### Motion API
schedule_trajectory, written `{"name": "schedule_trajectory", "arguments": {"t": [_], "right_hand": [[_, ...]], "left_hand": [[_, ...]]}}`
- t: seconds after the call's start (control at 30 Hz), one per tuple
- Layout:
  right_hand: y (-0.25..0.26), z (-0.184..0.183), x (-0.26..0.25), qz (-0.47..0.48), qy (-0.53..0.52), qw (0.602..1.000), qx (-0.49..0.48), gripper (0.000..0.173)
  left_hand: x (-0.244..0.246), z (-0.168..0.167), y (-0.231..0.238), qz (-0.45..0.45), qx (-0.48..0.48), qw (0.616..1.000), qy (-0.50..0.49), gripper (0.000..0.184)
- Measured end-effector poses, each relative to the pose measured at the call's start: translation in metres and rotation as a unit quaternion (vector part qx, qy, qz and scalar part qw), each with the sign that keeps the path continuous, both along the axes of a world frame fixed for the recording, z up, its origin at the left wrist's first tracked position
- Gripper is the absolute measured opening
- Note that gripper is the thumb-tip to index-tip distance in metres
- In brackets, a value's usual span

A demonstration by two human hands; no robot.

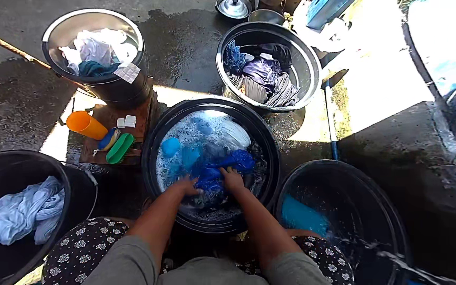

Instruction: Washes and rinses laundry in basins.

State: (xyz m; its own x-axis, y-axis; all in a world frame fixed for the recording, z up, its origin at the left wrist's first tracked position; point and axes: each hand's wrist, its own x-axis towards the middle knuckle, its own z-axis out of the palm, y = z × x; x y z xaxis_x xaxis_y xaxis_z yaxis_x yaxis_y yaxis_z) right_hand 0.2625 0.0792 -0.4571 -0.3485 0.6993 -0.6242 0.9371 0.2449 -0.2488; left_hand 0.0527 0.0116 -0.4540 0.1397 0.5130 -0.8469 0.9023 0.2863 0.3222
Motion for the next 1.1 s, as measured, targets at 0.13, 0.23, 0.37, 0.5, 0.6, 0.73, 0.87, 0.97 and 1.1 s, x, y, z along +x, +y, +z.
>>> {"name": "schedule_trajectory", "arguments": {"t": [0.13,0.23,0.37,0.5,0.6,0.73,0.87,0.97,1.1], "right_hand": [[0.007,-0.004,0.004,0.069,0.068,0.995,0.016,0.053],[0.003,0.003,-0.008,0.097,0.110,0.989,0.029,0.060],[0.003,0.006,0.014,0.022,0.141,0.985,0.099,0.072],[0.008,0.014,0.037,-0.051,0.025,0.995,0.080,0.074],[-0.010,0.012,0.008,-0.031,0.023,0.989,0.142,0.049],[-0.044,0.003,-0.025,0.081,0.079,0.980,0.164,0.035],[-0.035,0.003,0.003,0.083,0.035,0.996,0.027,0.059],[-0.026,0.003,0.042,-0.024,0.020,0.999,0.038,0.084],[-0.021,0.018,0.035,-0.132,-0.026,0.990,0.049,0.081]], "left_hand": [[0.013,0.042,0.016,0.044,-0.063,0.996,0.040,0.088],[0.024,0.040,0.030,0.105,0.145,0.984,0.027,0.048],[0.023,-0.010,0.024,0.161,0.146,0.975,-0.054,0.071],[0.020,-0.017,0.004,0.179,0.025,0.984,-0.002,0.056],[0.029,-0.003,0.002,0.162,0.073,0.983,0.035,0.043],[0.027,-0.010,0.003,0.067,0.227,0.971,-0.025,0.048],[0.012,-0.006,-0.012,0.086,0.130,0.988,-0.009,0.046],[0.000,0.003,-0.022,0.223,0.120,0.965,0.068,0.052],[-0.012,0.012,-0.017,0.307,0.173,0.931,0.094,0.053]]}}
